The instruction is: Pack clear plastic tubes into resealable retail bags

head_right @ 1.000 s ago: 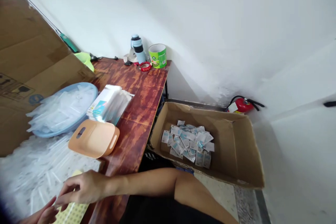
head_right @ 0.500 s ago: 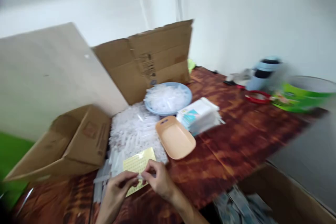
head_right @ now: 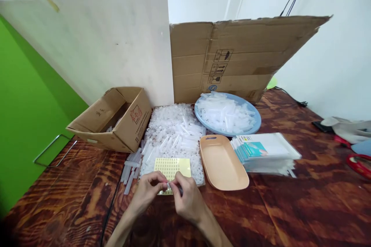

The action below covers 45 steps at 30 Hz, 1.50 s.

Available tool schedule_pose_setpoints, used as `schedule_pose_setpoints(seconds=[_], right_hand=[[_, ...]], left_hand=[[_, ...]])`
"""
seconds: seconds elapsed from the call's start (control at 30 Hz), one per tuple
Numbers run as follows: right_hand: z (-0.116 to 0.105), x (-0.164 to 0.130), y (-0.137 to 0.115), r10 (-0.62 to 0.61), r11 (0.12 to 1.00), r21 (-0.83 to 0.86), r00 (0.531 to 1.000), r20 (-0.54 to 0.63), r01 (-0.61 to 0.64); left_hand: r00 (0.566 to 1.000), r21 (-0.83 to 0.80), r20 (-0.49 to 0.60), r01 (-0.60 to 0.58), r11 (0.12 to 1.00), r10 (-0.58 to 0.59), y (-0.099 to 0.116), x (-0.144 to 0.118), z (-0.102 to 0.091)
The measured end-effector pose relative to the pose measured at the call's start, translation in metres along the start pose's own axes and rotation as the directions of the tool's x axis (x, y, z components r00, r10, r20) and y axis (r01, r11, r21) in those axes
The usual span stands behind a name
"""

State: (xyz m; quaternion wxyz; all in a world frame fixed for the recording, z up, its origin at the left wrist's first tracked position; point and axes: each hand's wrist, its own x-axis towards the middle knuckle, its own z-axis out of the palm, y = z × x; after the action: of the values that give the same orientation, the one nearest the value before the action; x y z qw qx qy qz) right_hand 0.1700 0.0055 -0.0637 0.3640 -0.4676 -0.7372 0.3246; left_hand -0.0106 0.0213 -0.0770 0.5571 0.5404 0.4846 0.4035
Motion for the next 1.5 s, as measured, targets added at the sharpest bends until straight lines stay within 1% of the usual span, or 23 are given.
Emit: schedule_pose_setpoints(seconds=[0.1, 0.2, 0.27, 0.3, 0.33, 0.37, 0.4, 0.43, 0.47, 0.5, 0.57, 0.67, 0.77, 0.87, 0.93, 1.0, 1.1, 1.13, 1.2, 1.27, 1.4, 1.47, 1.5], right_hand=[[-0.004, 0.003, -0.005, -0.091, 0.987, -0.128, 0.994, 0.068, 0.099], [-0.012, 0.004, -0.008, -0.234, 0.924, -0.273, 0.96, 0.153, 0.268], [-0.02, 0.004, -0.006, -0.307, 0.883, -0.298, 0.927, 0.216, 0.362], [-0.024, 0.004, -0.004, -0.317, 0.883, -0.286, 0.922, 0.221, 0.372], [-0.028, 0.005, -0.001, -0.311, 0.897, -0.261, 0.929, 0.199, 0.356], [-0.031, 0.005, 0.003, -0.287, 0.921, -0.227, 0.946, 0.148, 0.315], [-0.033, 0.006, 0.007, -0.25, 0.948, -0.183, 0.965, 0.073, 0.259], [-0.035, 0.008, 0.011, -0.21, 0.97, -0.129, 0.978, -0.015, 0.206], [-0.036, 0.01, 0.015, -0.174, 0.983, -0.073, 0.979, -0.104, 0.167], [-0.037, 0.012, 0.018, -0.148, 0.989, -0.026, 0.972, -0.184, 0.145], [-0.039, 0.015, 0.022, -0.123, 0.99, 0.02, 0.944, -0.305, 0.136], [-0.041, 0.015, 0.024, -0.113, 0.991, 0.019, 0.917, -0.383, 0.13], [-0.044, 0.012, 0.028, -0.078, 0.993, 0.044, 0.91, -0.407, 0.105], [-0.044, 0.01, 0.032, -0.019, 0.995, 0.081, 0.903, -0.429, 0.059], [-0.043, 0.011, 0.034, 0.019, 0.994, 0.103, 0.895, -0.446, 0.03], [-0.041, 0.014, 0.036, 0.054, 0.992, 0.129, 0.885, -0.462, 0.007], [-0.036, 0.017, 0.037, 0.093, 0.984, 0.175, 0.882, -0.462, -0.012], [-0.034, 0.018, 0.037, 0.094, 0.982, 0.189, 0.887, -0.452, -0.007], [-0.032, 0.019, 0.037, 0.077, 0.977, 0.211, 0.904, -0.421, 0.015], [-0.03, 0.02, 0.036, 0.055, 0.971, 0.236, 0.924, -0.379, 0.039], [-0.026, 0.019, 0.034, 0.051, 0.952, 0.303, 0.96, -0.274, 0.036], [-0.022, 0.019, 0.033, 0.117, 0.929, 0.369, 0.961, -0.25, -0.017], [-0.02, 0.019, 0.033, 0.172, 0.907, 0.418, 0.954, -0.246, -0.056]], left_hand=[[0.996, -0.067, 0.078, 0.044, 0.997, -0.038, -0.004, 0.002, -0.002], [0.983, -0.163, 0.175, 0.086, 0.983, -0.057, 0.003, -0.001, -0.003], [0.973, -0.129, 0.222, 0.089, 0.988, -0.058, 0.014, -0.002, -0.005], [0.968, -0.056, 0.249, 0.055, 0.997, -0.039, 0.021, 0.001, -0.006], [0.965, 0.068, 0.263, -0.019, 0.998, 0.001, 0.028, 0.007, -0.007], [0.964, 0.216, 0.258, -0.114, 0.97, 0.056, 0.034, 0.016, -0.009], [0.961, 0.366, 0.247, -0.21, 0.907, 0.122, 0.039, 0.029, -0.01], [0.96, 0.523, 0.194, -0.275, 0.807, 0.201, 0.042, 0.045, -0.011], [0.962, 0.607, 0.119, -0.267, 0.749, 0.247, 0.043, 0.064, -0.012], [0.961, 0.652, 0.066, -0.244, 0.718, 0.267, 0.043, 0.083, -0.012], [0.959, 0.72, 0.009, -0.202, 0.664, 0.282, 0.037, 0.121, -0.01], [0.96, 0.779, 0.002, -0.177, 0.602, 0.28, 0.027, 0.16, -0.003], [0.956, 0.798, 0.016, -0.189, 0.572, 0.294, 0.021, 0.174, 0.0], [0.945, 0.786, 0.006, -0.207, 0.582, 0.328, 0.022, 0.169, -0.003], [0.936, 0.756, 0.0, -0.23, 0.613, 0.351, 0.025, 0.156, -0.007], [0.929, 0.706, 0.026, -0.278, 0.651, 0.368, 0.029, 0.135, -0.007], [0.915, 0.606, 0.121, -0.375, 0.702, 0.385, 0.034, 0.096, -0.001], [0.907, 0.549, 0.156, -0.409, 0.729, 0.392, 0.035, 0.083, 0.002], [0.896, 0.393, 0.178, -0.443, 0.806, 0.406, 0.035, 0.063, 0.01], [0.906, 0.284, 0.15, -0.423, 0.861, 0.395, 0.031, 0.052, 0.016], [0.958, 0.286, 0.067, -0.285, 0.915, 0.278, 0.022, 0.046, 0.024], [0.972, 0.312, 0.044, -0.231, 0.921, 0.229, 0.018, 0.045, 0.025], [0.97, 0.329, 0.042, -0.239, 0.914, 0.239, 0.017, 0.044, 0.025]])
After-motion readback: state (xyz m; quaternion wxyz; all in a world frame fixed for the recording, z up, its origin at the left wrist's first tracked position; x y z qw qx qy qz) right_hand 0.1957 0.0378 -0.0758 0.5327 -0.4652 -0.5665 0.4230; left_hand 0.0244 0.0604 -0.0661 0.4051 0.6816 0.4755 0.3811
